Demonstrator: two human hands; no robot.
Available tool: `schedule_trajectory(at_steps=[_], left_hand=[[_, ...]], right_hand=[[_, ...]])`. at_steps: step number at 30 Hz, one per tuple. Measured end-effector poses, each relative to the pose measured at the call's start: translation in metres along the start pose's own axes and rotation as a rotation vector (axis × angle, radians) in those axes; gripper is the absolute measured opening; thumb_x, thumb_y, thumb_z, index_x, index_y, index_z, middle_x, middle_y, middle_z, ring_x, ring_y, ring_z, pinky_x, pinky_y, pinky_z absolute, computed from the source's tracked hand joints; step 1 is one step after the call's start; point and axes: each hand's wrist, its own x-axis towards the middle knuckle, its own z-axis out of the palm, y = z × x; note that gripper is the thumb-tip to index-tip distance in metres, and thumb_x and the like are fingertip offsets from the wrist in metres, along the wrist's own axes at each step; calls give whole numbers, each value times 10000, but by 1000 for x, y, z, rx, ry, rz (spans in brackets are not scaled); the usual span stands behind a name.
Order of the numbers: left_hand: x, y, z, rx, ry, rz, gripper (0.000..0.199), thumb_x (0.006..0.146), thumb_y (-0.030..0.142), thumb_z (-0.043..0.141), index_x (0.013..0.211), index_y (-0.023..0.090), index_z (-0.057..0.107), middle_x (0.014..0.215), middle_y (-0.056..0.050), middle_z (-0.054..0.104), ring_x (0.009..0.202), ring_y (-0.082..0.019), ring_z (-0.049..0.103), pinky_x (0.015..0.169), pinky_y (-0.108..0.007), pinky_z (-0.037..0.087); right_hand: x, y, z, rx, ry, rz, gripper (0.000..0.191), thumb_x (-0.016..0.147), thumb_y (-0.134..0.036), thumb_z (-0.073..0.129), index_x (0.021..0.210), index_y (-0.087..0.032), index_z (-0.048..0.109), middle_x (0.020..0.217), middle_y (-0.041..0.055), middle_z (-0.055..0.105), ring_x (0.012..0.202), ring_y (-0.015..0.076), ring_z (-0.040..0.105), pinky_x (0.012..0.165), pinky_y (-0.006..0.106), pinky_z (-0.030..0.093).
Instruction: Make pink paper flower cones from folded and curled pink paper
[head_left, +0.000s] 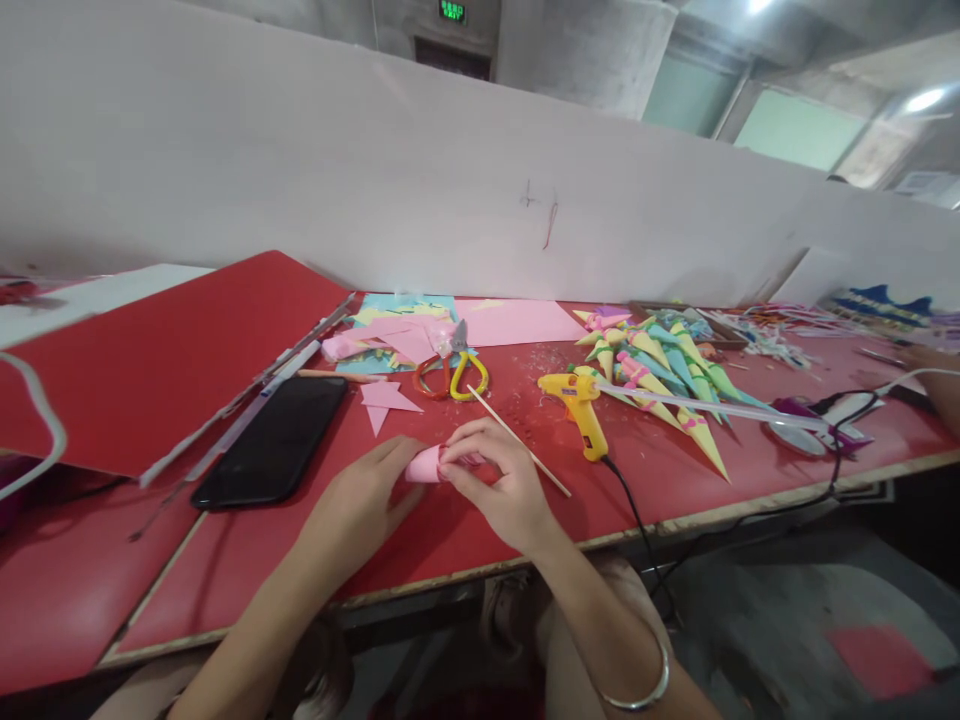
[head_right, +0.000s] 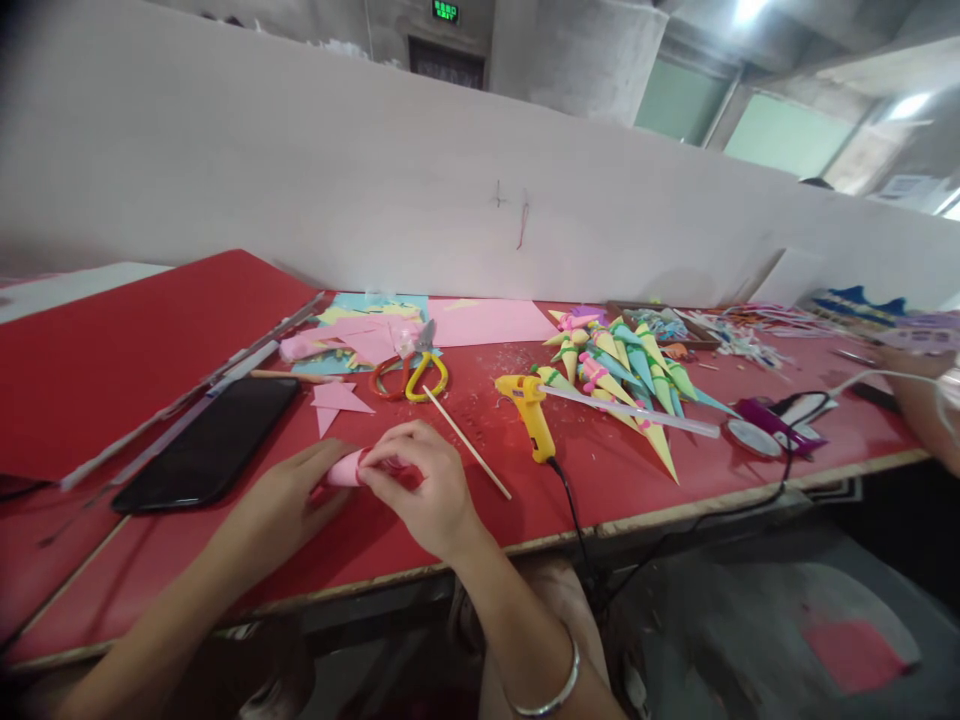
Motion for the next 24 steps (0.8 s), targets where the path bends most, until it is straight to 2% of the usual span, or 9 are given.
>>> schedule_trajectory(at_steps=[11, 17, 19, 24], left_hand=[[1, 6, 2, 288, 167, 116, 211, 788, 227, 423, 951, 171, 544, 867, -87, 637, 801, -239, 599, 690, -335, 462], [-1, 9, 7, 441, 233, 162, 279, 804, 241, 431, 1042, 124, 517, 908, -127, 635, 821, -278, 591, 674, -371, 462], [-2, 11, 7, 453, 251, 171, 298, 810, 237, 428, 1068, 110, 505, 918, -136, 633, 840, -285, 585, 692, -380, 460], [-2, 10, 10, 434, 269, 128, 309, 806, 247, 432, 1095, 144, 474, 952, -114, 627, 870, -262, 583, 724, -354, 457]], right_hand=[[0, 7, 8, 173, 84, 102, 25, 718, -189, 586, 736, -205, 596, 798, 11, 559, 756, 138, 546, 701, 260, 449], [-3, 8, 17, 300, 231, 201, 269, 695, -204, 609, 955, -203, 541, 908, 30, 561, 853, 154, 567, 779, 277, 477], [-4, 7, 19, 271, 257, 175, 260, 740, -222, 588, 995, -198, 548, 951, 50, 561, 890, 162, 568, 810, 290, 475], [-7, 4, 21, 143, 205, 60, 241, 867, -251, 459, 1087, -218, 553, 1027, 69, 599, 984, 179, 560, 893, 326, 444]])
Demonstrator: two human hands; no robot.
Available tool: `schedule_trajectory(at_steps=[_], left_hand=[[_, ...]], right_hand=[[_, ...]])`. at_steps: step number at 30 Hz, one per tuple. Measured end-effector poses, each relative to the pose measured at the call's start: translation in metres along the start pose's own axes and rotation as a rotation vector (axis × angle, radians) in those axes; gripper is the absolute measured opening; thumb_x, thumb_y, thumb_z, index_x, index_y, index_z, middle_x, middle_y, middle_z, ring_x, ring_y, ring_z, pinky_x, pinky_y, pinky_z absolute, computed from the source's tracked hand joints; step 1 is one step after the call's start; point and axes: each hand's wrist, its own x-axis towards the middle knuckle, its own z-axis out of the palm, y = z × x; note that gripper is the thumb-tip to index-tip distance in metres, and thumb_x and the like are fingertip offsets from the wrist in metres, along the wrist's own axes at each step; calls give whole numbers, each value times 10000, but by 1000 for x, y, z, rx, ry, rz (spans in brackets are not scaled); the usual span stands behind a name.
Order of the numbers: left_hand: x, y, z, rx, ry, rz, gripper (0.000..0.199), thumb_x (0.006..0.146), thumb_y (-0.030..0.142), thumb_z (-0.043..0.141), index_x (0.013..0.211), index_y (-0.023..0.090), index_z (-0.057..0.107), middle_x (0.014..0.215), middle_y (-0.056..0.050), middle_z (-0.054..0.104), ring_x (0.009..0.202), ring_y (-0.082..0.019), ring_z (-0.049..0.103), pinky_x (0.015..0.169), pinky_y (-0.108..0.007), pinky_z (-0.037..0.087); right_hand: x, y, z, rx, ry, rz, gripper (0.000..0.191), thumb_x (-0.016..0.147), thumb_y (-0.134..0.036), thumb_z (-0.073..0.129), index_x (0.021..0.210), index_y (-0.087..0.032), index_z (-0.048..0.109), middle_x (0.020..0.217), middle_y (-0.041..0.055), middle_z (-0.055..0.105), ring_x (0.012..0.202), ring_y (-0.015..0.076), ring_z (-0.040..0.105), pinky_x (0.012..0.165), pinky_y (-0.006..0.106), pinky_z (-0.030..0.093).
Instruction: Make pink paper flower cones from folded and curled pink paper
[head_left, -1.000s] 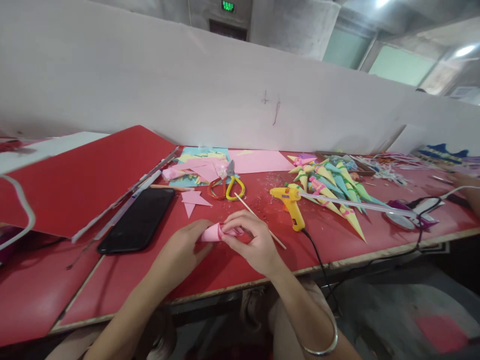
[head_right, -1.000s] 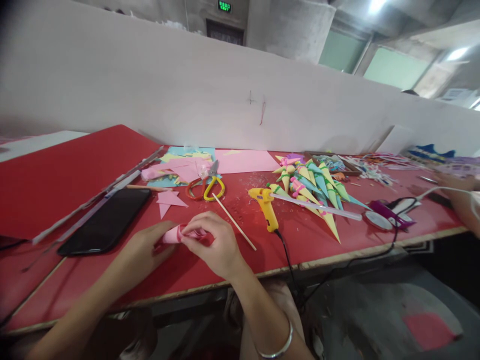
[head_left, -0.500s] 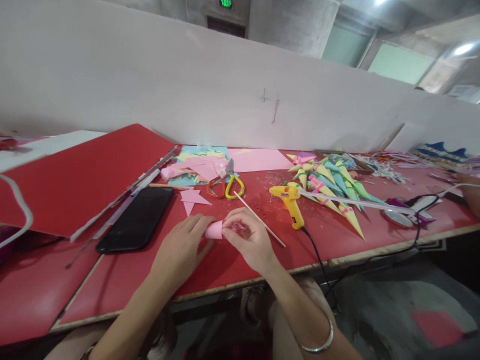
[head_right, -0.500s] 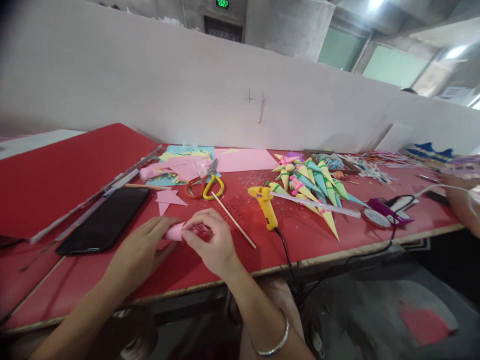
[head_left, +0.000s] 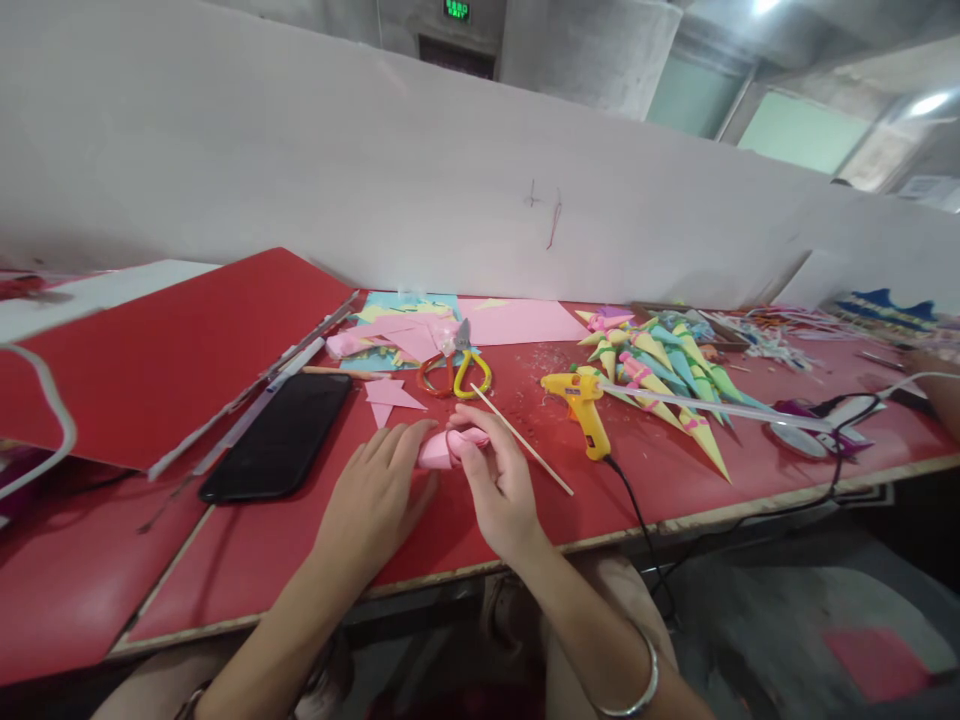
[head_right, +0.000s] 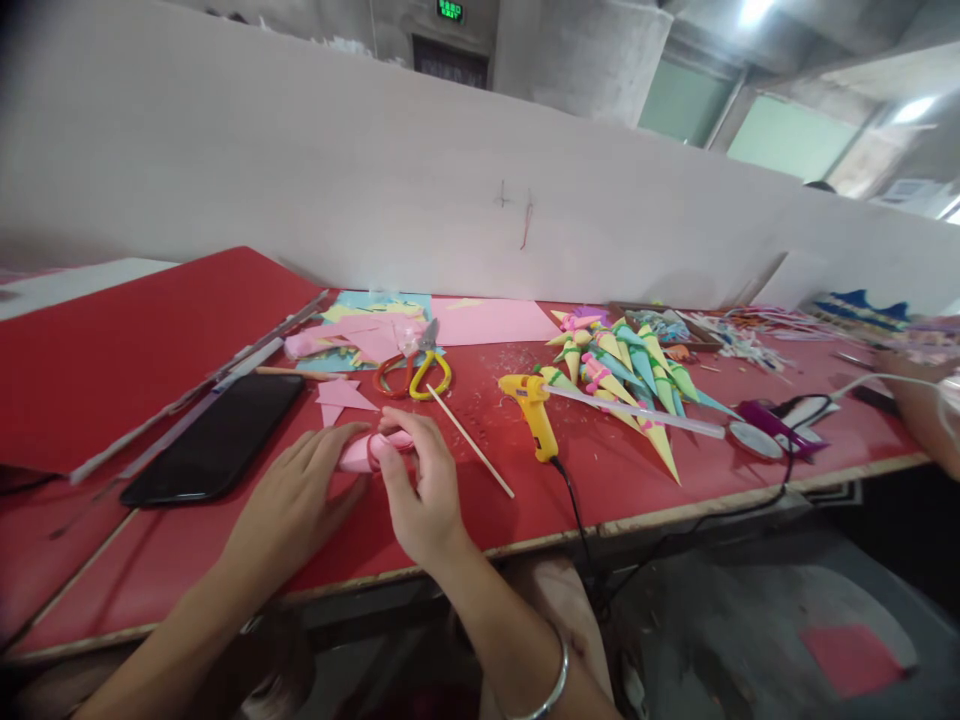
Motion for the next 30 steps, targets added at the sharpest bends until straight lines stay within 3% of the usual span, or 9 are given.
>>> schedule_trajectory(at_steps=[7, 17, 22, 25, 30], left_hand=[[-2, 1, 4, -207, 24, -65, 314, 800, 221, 413, 1107, 160, 437, 1003, -115, 608, 919, -249, 589, 766, -357, 472], [2, 8, -2, -586, -113, -242, 350, 770, 254, 444, 1108, 164, 430, 1050, -106, 619, 926, -222, 611, 755, -334, 493], [4, 8, -2, -850, -153, -371, 349, 719, 286, 502, 1046, 169, 469, 963, -66, 650, 851, -206, 628, 738, -312, 499], [4, 8, 1, -1016, -167, -432, 362, 687, 290, 536, 1021, 155, 500, 951, -66, 655, 857, -214, 622, 757, -322, 498], [6, 12, 0, -1056, -155, -439, 332, 678, 307, 541, 974, 157, 535, 918, -57, 664, 843, -223, 617, 758, -332, 497]], right_hand=[[-2, -1, 0, 4, -58, -41, 306, 925, -302, 358, 1180, -227, 508, 1096, 69, 598, 1052, 170, 544, 944, 323, 416], [-2, -4, 0, 87, -152, 33, 353, 897, -328, 421, 1232, -222, 461, 1147, 84, 559, 1070, 178, 534, 950, 326, 420], [-6, 1, 2, 178, -185, 54, 592, 824, -338, 542, 1349, -230, 291, 1162, 90, 526, 1058, 184, 542, 922, 320, 448], [-6, 3, 4, 158, -182, 59, 602, 763, -317, 626, 1304, -236, 376, 1167, 82, 527, 1068, 192, 535, 941, 334, 432], [-3, -1, 3, 92, -159, -6, 353, 775, -305, 611, 1117, -229, 574, 1096, 67, 567, 1057, 195, 529, 944, 344, 417]])
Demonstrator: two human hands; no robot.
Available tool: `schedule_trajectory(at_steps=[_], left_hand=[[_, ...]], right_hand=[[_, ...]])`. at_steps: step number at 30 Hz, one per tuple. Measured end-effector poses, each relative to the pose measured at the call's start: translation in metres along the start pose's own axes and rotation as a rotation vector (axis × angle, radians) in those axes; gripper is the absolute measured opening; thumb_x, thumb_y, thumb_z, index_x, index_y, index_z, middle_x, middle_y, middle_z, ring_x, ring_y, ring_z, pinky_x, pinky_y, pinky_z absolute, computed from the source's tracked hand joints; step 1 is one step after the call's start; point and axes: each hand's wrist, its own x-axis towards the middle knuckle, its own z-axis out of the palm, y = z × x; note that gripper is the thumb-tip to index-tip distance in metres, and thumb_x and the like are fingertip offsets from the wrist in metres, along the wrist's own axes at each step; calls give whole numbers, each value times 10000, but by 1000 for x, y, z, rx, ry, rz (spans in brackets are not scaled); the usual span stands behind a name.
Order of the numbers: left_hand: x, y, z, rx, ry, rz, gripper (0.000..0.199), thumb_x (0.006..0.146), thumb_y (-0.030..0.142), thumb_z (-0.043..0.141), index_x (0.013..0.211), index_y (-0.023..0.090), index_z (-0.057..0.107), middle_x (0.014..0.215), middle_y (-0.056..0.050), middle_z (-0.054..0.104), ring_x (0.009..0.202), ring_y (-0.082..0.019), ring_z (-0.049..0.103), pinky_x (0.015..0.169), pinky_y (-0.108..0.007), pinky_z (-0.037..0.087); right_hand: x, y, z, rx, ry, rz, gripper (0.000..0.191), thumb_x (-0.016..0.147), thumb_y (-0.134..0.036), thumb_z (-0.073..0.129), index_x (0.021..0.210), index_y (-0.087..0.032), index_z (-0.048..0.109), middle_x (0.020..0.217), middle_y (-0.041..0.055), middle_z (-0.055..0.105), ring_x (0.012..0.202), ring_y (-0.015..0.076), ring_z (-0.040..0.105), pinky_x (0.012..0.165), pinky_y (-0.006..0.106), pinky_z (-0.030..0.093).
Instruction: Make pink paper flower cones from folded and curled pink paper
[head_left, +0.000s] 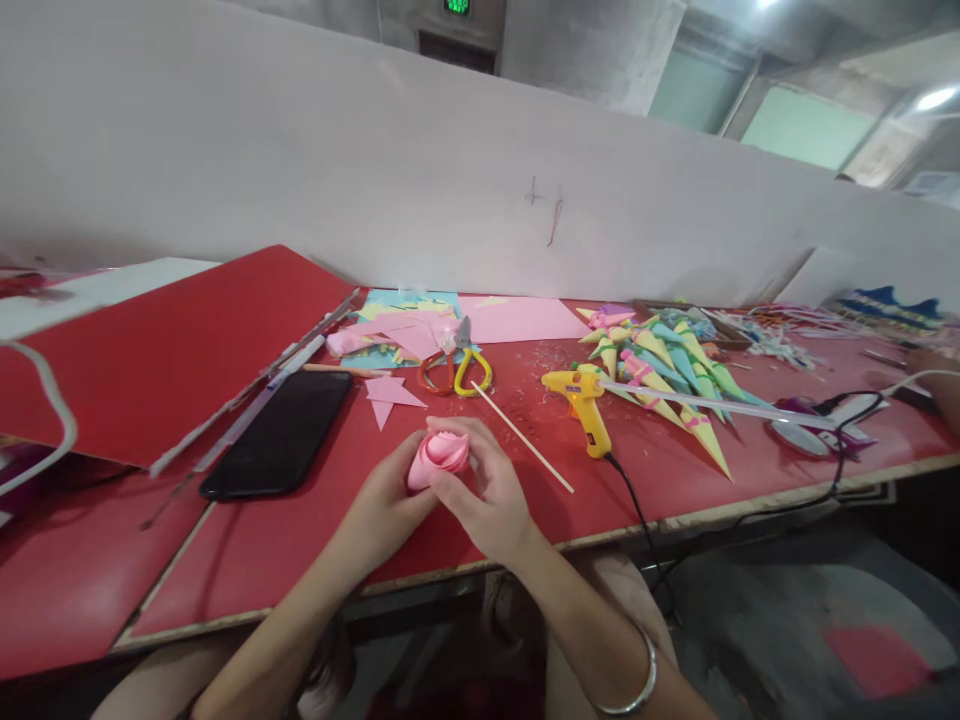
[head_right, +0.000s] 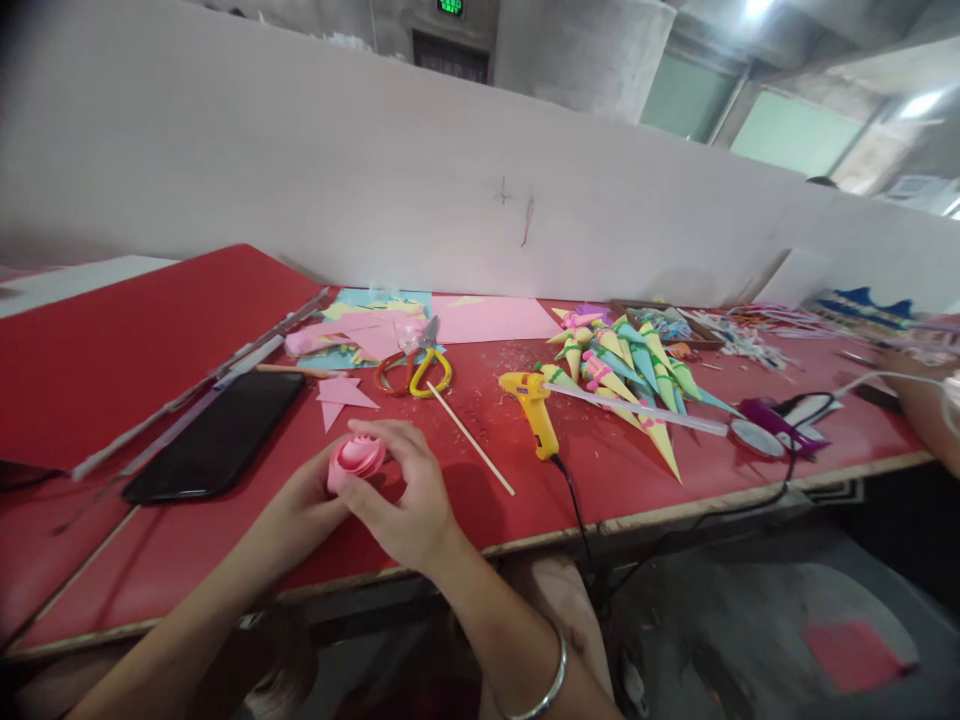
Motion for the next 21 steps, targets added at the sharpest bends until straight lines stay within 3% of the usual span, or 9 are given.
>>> schedule_trajectory(at_steps=[9, 15, 21], left_hand=[[-1, 5, -1, 36, -11, 61, 233, 689, 304, 522, 871, 162, 546, 835, -38, 662, 766, -198, 616, 683, -284, 502], [-5, 13, -2, 56, -165, 108, 232, 707, 386, 524, 700, 165, 593, 677, -25, 646, 652, -184, 581, 582, -268, 493], [-10, 2, -6, 89, -223, 106, 246, 677, 424, 585, 654, 181, 613, 650, -2, 591, 638, -164, 562, 558, -258, 486]], right_hand=[[3, -7, -3, -79, -20, -23, 293, 790, -351, 591, 1057, -234, 619, 1001, 57, 566, 971, 180, 542, 874, 318, 433], [1, -14, -4, -197, -93, -153, 376, 704, -386, 691, 1040, -232, 622, 965, 48, 552, 946, 182, 514, 875, 334, 405], [2, -23, -5, -171, -187, -185, 327, 672, -399, 722, 922, -207, 637, 913, 38, 571, 862, 161, 536, 811, 309, 417]])
